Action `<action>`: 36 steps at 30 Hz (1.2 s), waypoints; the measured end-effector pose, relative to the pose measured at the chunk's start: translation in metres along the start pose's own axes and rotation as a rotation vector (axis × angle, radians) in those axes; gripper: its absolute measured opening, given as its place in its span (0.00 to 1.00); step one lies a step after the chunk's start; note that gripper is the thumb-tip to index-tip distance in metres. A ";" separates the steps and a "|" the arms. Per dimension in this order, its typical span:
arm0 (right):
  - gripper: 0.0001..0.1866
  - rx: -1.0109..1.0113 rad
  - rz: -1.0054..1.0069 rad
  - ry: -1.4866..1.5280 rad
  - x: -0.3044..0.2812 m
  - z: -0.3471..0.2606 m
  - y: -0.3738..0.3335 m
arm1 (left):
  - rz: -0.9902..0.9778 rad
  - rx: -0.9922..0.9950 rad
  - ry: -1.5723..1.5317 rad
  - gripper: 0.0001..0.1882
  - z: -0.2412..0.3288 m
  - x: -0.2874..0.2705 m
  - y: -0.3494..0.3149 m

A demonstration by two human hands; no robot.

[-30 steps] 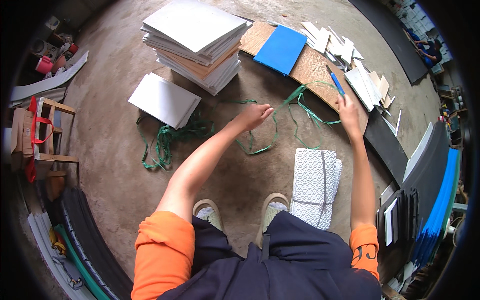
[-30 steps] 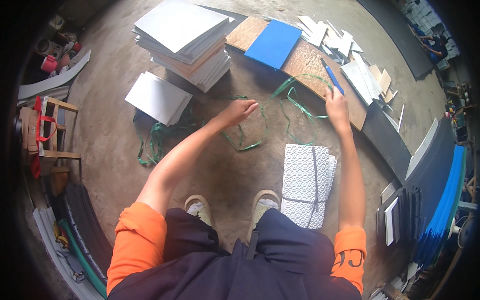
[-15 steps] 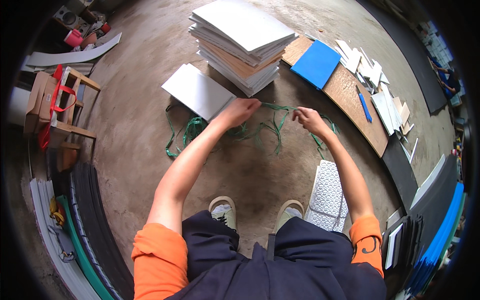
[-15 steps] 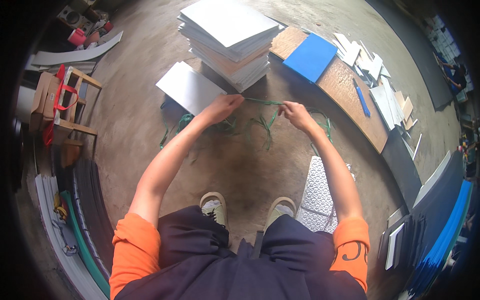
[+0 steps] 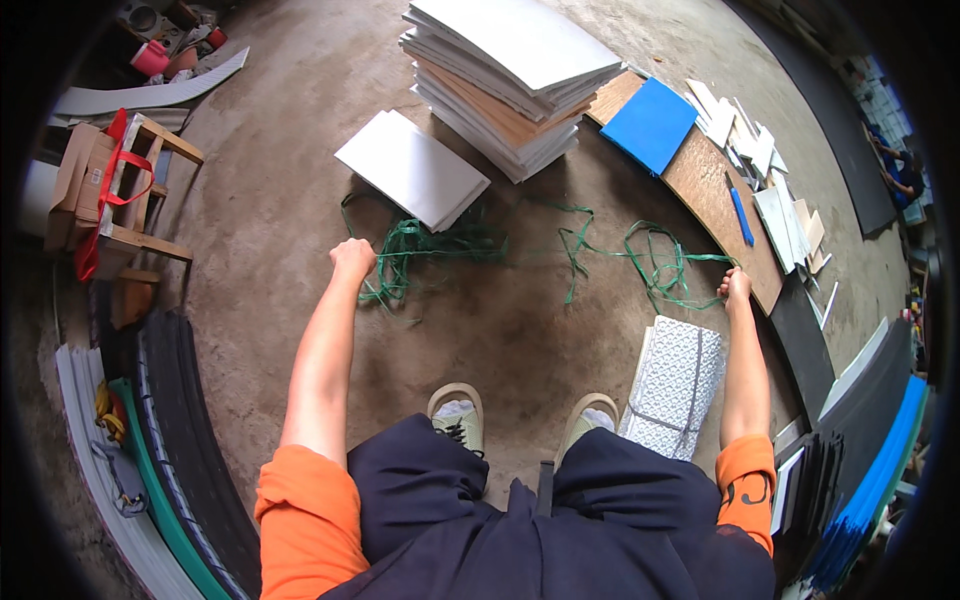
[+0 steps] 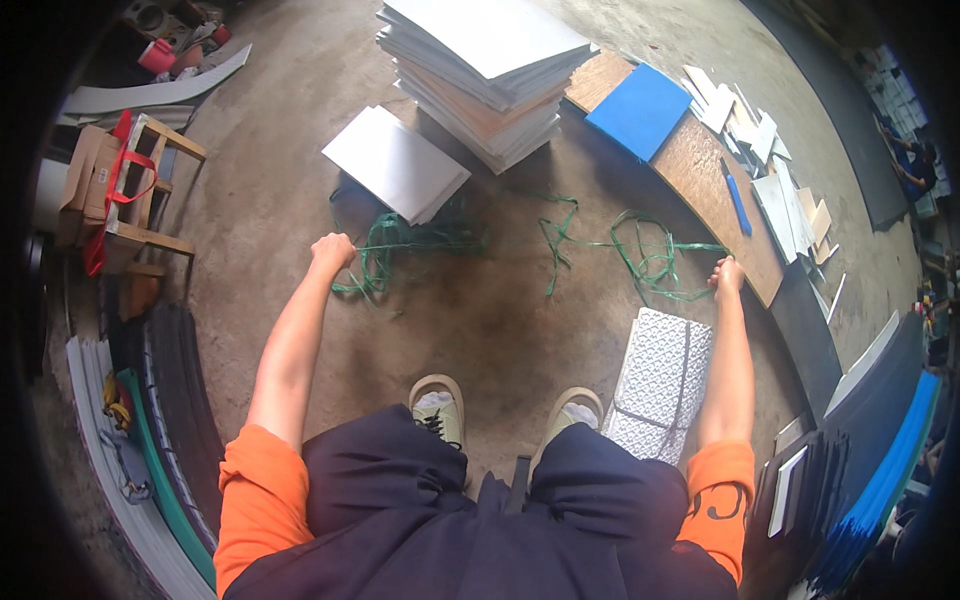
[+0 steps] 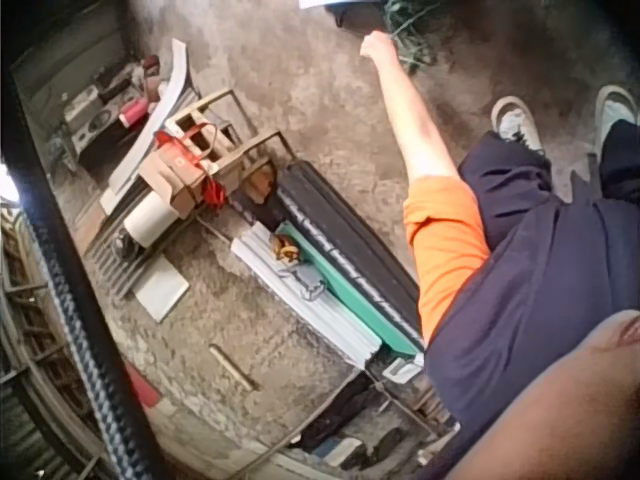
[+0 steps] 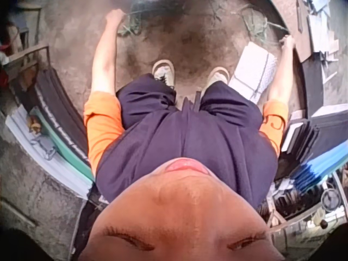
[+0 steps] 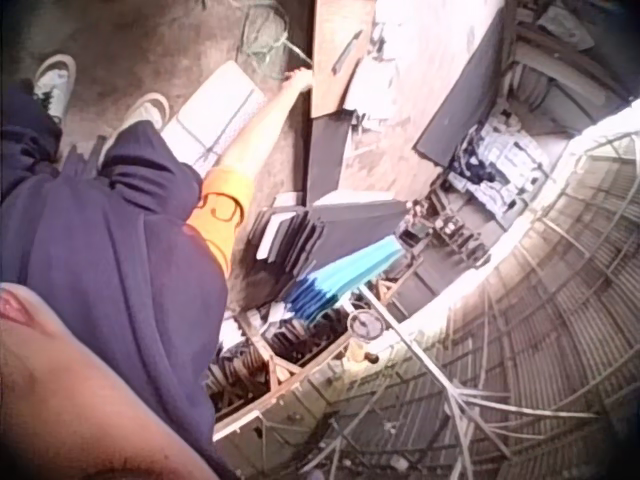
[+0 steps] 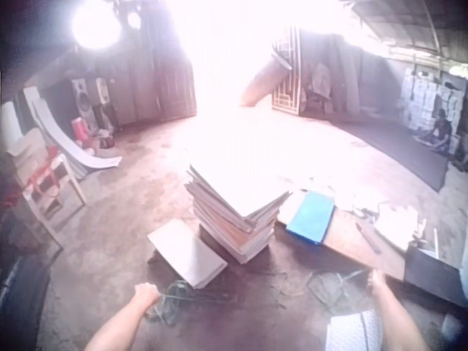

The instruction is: The person untangles a bundle of green straps by hand, repeatedly pulling and separating loops. They work over a cluttered workshop floor with stacks of boards and tools nearby, occasionally adjusting the strap bundle to isolate knots.

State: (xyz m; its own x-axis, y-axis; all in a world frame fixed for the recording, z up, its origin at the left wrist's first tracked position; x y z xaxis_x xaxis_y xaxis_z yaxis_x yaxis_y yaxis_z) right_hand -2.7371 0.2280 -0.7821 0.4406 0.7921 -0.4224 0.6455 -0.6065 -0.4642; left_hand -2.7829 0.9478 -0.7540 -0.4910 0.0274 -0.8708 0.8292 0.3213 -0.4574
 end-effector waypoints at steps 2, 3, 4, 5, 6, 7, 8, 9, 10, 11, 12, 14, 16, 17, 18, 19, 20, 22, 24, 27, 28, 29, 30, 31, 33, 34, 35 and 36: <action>0.14 -0.127 -0.007 -0.553 -0.018 0.007 0.016 | 0.018 0.127 0.118 0.19 0.030 0.001 0.012; 0.27 -0.193 0.032 -1.030 -0.057 0.007 0.031 | 0.060 0.233 0.022 0.23 0.079 -0.013 0.013; 0.34 -0.043 0.101 -1.095 0.041 0.009 -0.018 | 0.179 0.194 0.079 0.22 0.045 -0.009 -0.001; 0.38 -0.087 -0.008 -1.101 0.078 -0.010 -0.048 | 0.400 0.266 0.099 0.19 0.039 -0.012 -0.004; 0.37 -0.264 0.026 -1.128 0.095 -0.028 -0.069 | 0.568 0.358 0.134 0.13 0.051 -0.017 -0.003; 0.37 -0.485 0.083 -1.162 0.098 -0.037 -0.076 | 0.660 0.443 0.078 0.11 0.078 -0.028 -0.004; 0.37 -0.646 0.067 -1.175 0.099 -0.040 -0.079 | 0.699 0.558 -0.070 0.10 0.112 -0.046 -0.016; 0.35 -0.753 -0.011 -1.141 0.121 -0.048 -0.093 | 0.715 0.578 -0.135 0.12 0.124 -0.051 -0.018; 0.32 -0.846 -0.099 -1.161 0.135 -0.046 -0.100 | 0.659 0.564 -0.188 0.12 0.142 -0.058 -0.022; 0.31 -0.869 -0.240 -1.192 0.155 -0.041 -0.108 | 0.633 0.589 -0.234 0.12 0.155 -0.060 -0.024; 0.31 -0.876 -0.400 -1.225 0.175 -0.034 -0.117 | 0.605 0.610 -0.279 0.12 0.165 -0.059 -0.026; 0.32 -0.846 -0.579 -1.278 0.201 -0.017 -0.129 | 0.529 0.662 -0.394 0.11 0.184 -0.054 -0.030; 0.24 -1.051 -0.521 -1.265 0.212 -0.005 -0.140 | 0.429 0.737 -0.488 0.11 0.203 -0.044 -0.033; 0.19 -1.025 -0.570 -1.276 0.215 -0.001 -0.136 | 0.369 0.789 -0.528 0.12 0.214 -0.037 -0.034; 0.15 -0.996 -0.617 -1.287 0.217 0.001 -0.132 | 0.307 0.842 -0.568 0.13 0.225 -0.031 -0.036; 0.12 -0.964 -0.662 -1.296 0.216 0.004 -0.128 | 0.248 0.902 -0.624 0.13 0.239 -0.027 -0.038; 0.11 -0.799 -0.742 -1.089 0.217 0.005 -0.131 | 0.184 0.947 -0.680 0.14 0.248 -0.017 -0.039; 0.14 -0.466 -0.864 -0.674 0.219 -0.007 -0.154 | 0.027 0.948 -0.818 0.17 0.261 -0.002 -0.045; 0.16 -0.549 -0.835 -0.671 0.209 -0.021 -0.169 | -0.173 0.900 -0.979 0.20 0.285 0.003 -0.057; 0.17 -0.732 -0.779 -0.584 0.197 -0.037 -0.178 | -0.616 0.859 -1.128 0.23 0.313 -0.003 -0.075; 0.17 -0.704 -0.757 -0.565 0.192 -0.039 -0.179 | -0.482 0.869 -1.047 0.23 0.312 -0.012 -0.076; 0.17 -0.683 -0.732 -0.548 0.187 -0.044 -0.177 | -0.341 0.879 -0.967 0.23 0.311 -0.022 -0.074; 0.17 -0.663 -0.709 -0.530 0.185 -0.049 -0.176 | -0.201 0.885 -0.887 0.24 0.308 -0.033 -0.072; 0.17 -0.638 -0.643 -0.510 0.179 -0.054 -0.168 | -0.098 0.866 -0.926 0.24 0.298 -0.044 -0.065; 0.17 -0.580 -0.471 -0.428 0.159 -0.077 -0.157 | 0.144 0.840 -0.945 0.25 0.261 -0.065 -0.042; 0.17 -0.530 -0.367 -0.425 0.146 -0.092 -0.151 | 0.277 0.833 -0.923 0.25 0.237 -0.074 -0.031; 0.18 -0.586 -0.255 -0.316 0.111 -0.095 -0.123 | 0.219 0.787 -0.877 0.25 0.230 -0.077 -0.025; 0.17 -0.476 -0.273 -0.198 0.094 -0.107 -0.117 | 0.166 0.695 -0.820 0.24 0.204 -0.073 -0.014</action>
State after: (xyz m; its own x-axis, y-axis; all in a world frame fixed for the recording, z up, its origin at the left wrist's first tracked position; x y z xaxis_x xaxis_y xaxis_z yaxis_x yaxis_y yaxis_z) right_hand -2.7046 0.3808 -0.6843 0.1232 0.8598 -0.4956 0.9488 -0.2484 -0.1950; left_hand -2.7042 0.7484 -0.7208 -0.2444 -0.7021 -0.6688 0.9654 -0.2407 -0.1001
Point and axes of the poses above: each hand's wrist, its own y-axis towards the middle knuckle, its own x-axis out of the palm, z = x × y, the point moved 5 cm from there along y, towards the middle knuckle, and after that the axes turned 1 degree about x, right-handed, at the moved point
